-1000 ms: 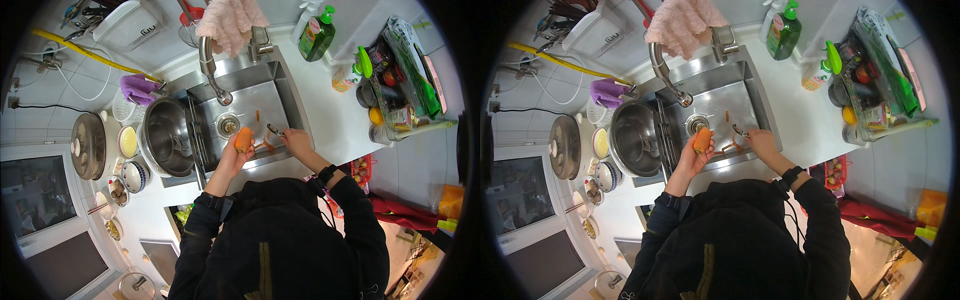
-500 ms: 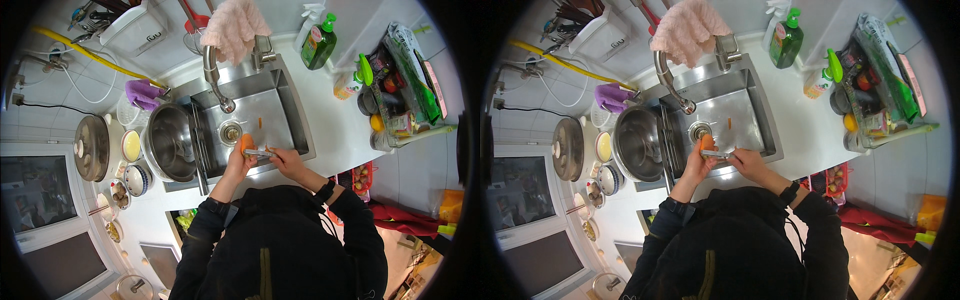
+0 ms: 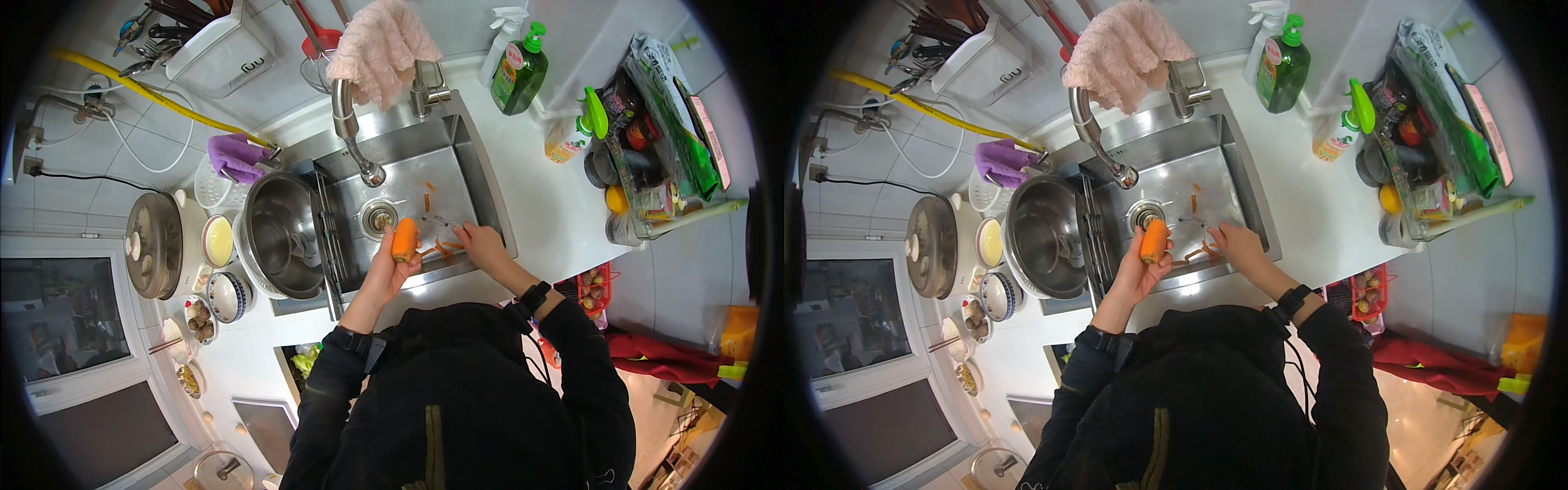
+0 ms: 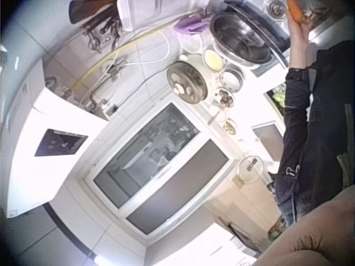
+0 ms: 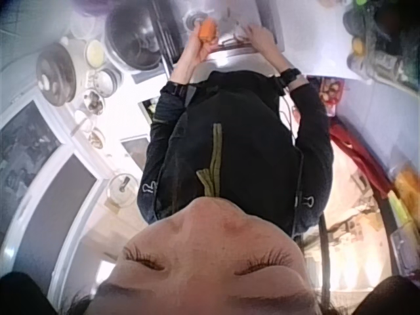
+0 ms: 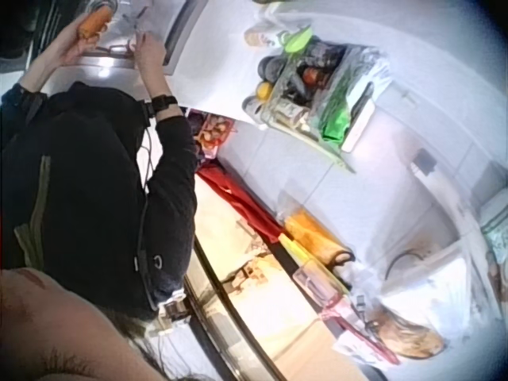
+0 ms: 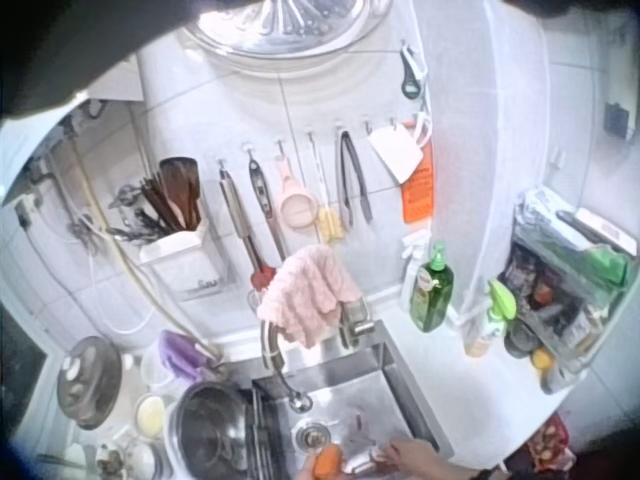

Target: The person rinses a pot, pours water into it, and then retrieves a carrot. They peel the carrot over the sink, wash it, and grate it into a bowl using a handheld grater.

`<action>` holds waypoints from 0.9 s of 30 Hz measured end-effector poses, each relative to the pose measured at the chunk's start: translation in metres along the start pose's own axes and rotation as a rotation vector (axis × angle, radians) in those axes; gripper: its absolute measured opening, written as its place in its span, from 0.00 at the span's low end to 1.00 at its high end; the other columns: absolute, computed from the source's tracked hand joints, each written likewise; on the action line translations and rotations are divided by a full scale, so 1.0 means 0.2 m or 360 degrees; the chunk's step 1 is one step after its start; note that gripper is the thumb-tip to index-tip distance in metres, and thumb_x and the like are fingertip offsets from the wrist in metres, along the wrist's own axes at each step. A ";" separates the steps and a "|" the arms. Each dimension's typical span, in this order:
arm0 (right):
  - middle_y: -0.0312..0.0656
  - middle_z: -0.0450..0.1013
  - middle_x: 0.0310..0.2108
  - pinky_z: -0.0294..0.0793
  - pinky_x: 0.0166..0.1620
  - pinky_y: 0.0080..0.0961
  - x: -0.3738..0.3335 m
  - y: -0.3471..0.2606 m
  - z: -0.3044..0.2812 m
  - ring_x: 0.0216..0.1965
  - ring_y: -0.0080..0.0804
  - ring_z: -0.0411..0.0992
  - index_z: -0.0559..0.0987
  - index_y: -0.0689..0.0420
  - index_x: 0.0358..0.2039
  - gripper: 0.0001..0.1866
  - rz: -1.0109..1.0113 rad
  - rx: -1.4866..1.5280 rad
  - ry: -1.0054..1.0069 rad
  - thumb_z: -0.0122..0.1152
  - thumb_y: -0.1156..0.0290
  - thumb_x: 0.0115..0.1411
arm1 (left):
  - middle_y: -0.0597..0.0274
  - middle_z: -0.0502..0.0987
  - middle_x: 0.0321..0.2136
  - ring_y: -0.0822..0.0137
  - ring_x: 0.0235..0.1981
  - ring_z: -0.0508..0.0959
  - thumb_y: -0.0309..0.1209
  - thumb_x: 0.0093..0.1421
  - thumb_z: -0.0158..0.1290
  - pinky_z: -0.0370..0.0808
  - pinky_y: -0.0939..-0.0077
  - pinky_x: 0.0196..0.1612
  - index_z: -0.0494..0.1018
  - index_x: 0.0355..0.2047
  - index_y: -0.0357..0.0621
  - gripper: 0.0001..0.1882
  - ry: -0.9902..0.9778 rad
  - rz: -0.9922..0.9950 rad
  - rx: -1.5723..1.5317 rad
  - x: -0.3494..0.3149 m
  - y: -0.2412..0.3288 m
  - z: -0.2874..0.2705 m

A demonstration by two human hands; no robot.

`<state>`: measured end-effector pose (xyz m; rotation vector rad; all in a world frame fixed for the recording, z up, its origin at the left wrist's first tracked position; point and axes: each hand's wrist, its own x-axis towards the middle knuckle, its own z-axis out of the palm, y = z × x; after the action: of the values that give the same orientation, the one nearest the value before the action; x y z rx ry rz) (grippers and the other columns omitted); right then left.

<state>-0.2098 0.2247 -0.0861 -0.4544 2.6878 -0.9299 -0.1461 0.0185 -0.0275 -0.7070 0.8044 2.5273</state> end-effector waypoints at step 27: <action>0.48 0.67 0.15 0.64 0.22 0.42 0.03 -0.22 0.19 0.20 0.51 0.68 0.69 0.57 0.24 0.15 -0.0632 0.0394 0.0113 0.54 0.59 0.58 | 0.61 0.63 0.22 0.71 0.19 0.59 0.48 0.66 0.32 0.61 0.79 0.23 0.63 0.38 0.38 0.23 0.0300 -0.0035 -0.0408 0.06 0.03 -0.13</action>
<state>-0.1925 0.1692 -0.0890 -0.9343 2.5394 -1.3879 -0.1502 0.0006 -0.0497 -1.0436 0.5309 2.5985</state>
